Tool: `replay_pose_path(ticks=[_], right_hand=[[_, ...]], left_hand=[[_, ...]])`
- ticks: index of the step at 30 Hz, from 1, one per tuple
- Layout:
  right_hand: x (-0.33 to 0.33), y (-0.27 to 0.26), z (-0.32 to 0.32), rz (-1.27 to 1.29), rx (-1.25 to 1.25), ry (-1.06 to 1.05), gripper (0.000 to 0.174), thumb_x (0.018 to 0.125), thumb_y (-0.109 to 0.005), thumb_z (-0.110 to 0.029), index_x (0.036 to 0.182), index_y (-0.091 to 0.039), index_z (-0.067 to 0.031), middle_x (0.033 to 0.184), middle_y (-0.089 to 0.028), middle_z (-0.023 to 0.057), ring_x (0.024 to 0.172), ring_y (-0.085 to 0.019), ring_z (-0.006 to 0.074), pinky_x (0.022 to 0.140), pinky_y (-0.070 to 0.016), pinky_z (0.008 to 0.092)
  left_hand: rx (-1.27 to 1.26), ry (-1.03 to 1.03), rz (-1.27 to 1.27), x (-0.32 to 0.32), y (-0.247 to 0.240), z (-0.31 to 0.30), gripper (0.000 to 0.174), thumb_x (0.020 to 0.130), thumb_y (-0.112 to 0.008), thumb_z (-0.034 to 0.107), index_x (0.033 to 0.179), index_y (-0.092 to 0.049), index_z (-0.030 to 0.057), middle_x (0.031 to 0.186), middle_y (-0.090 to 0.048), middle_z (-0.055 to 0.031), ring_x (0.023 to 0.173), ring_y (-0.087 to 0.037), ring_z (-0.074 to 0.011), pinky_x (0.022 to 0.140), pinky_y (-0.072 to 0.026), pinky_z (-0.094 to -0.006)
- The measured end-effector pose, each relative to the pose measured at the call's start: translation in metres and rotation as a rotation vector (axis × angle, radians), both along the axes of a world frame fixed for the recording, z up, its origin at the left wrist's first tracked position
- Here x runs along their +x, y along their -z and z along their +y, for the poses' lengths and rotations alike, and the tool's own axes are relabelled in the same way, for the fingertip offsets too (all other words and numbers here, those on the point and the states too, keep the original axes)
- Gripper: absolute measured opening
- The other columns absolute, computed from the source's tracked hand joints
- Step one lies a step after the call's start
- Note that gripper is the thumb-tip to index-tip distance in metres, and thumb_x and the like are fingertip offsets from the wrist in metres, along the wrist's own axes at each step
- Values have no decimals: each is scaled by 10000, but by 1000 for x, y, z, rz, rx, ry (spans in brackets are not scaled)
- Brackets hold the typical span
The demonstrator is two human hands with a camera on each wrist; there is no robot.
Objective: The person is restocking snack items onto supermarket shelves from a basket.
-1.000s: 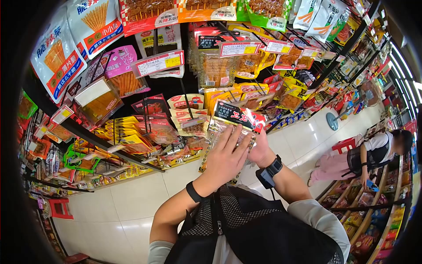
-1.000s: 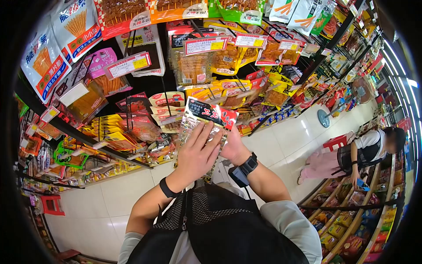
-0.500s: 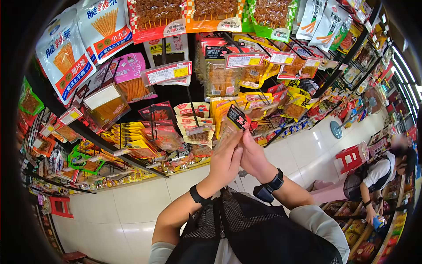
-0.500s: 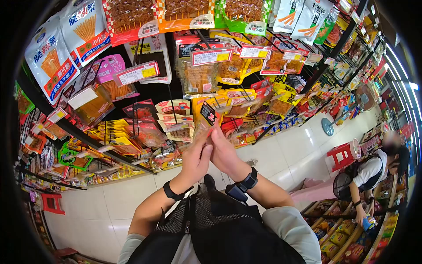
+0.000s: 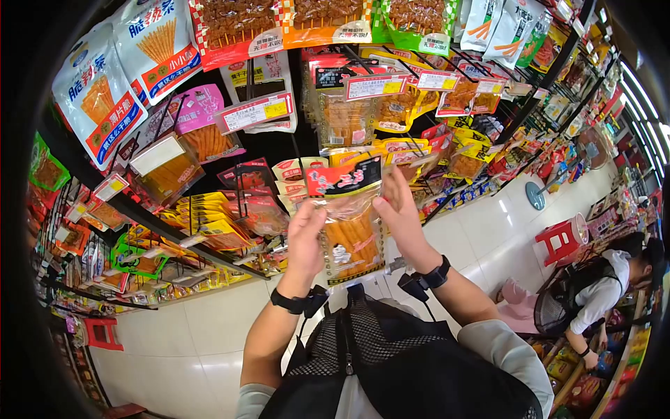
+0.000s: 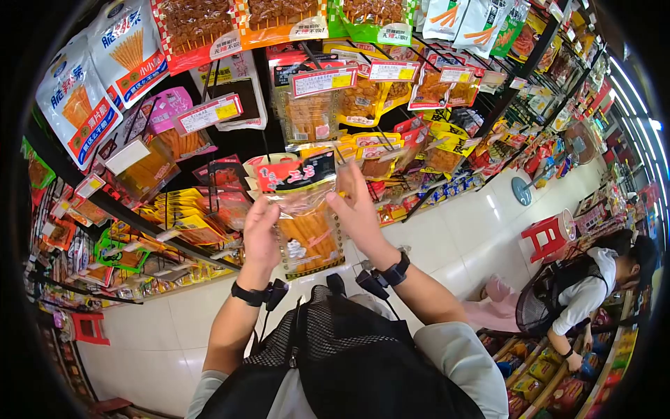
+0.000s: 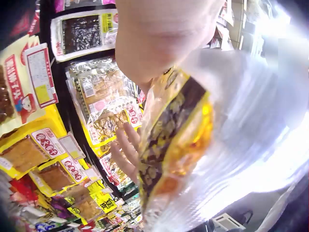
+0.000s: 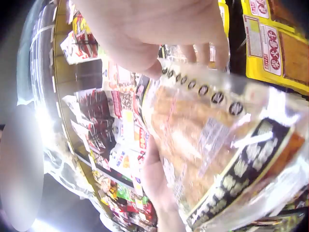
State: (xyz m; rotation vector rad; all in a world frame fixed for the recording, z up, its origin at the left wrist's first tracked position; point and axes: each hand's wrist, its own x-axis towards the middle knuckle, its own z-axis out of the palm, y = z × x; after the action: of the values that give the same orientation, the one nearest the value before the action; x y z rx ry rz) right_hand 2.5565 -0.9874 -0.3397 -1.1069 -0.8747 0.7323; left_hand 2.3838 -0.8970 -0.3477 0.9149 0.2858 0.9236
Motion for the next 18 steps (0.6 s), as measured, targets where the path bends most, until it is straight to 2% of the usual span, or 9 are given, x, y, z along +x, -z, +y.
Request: replay_pose_path(ticks=[1,4,7,10,13,16,18], right_hand=[[3,-1,-3,98,-15,-52,509,967,-594,-97,1424,-396,8,1358,-536,129,1219,-532,177,1020,-438,325],[9,3,-9,229,-76,-181,229,968,-602,-102,1172,-565,-5,1093,-658,61,1004,-606,116,905,-487,283],[2,-6,-14,220,-82,-107,112,962,-625,-124,1024,-589,-38,911,-666,4,807,-602,57,705,-485,216],[3,2,-16,164,-107,-63,109,961,-631,-136,1020,-591,-53,853,-648,-16,714,-573,27,575,-422,184],[2,2,-19,171,-115,-73,47,966,-615,-95,997,-598,-64,898,-655,-11,796,-568,33,711,-442,206],[1,-3,-18,183,-114,-77,32,964,-613,-84,988,-599,-66,900,-655,-12,809,-571,35,723,-446,209],[1,-2,-16,139,-88,-87,82,968,-619,-128,1001,-599,-55,866,-652,-14,745,-576,35,642,-445,206]], left_hand=[[-84,34,-46,-3,-2,3,239,1001,-521,139,1179,-591,-4,1184,-672,-132,1095,-626,-191,967,-488,-354],[-100,115,-65,-9,2,8,242,1006,-505,143,1188,-577,0,1230,-656,-158,1127,-628,-234,991,-486,-383],[-84,144,-70,-10,4,8,238,1007,-502,136,1193,-568,4,1248,-649,-162,1154,-619,-237,1012,-476,-385],[-91,97,-29,-10,-2,3,232,1005,-508,134,1193,-569,12,1238,-653,-150,1140,-623,-226,1004,-477,-379],[-100,54,-8,-10,0,3,227,1002,-517,126,1198,-570,23,1208,-661,-124,1099,-631,-202,983,-480,-362],[-94,46,6,-11,6,6,218,1000,-518,111,1195,-570,31,1166,-668,-98,1053,-635,-175,957,-483,-338],[-70,41,31,-11,9,8,208,999,-515,100,1188,-570,33,1145,-671,-87,1034,-636,-162,943,-484,-324]])
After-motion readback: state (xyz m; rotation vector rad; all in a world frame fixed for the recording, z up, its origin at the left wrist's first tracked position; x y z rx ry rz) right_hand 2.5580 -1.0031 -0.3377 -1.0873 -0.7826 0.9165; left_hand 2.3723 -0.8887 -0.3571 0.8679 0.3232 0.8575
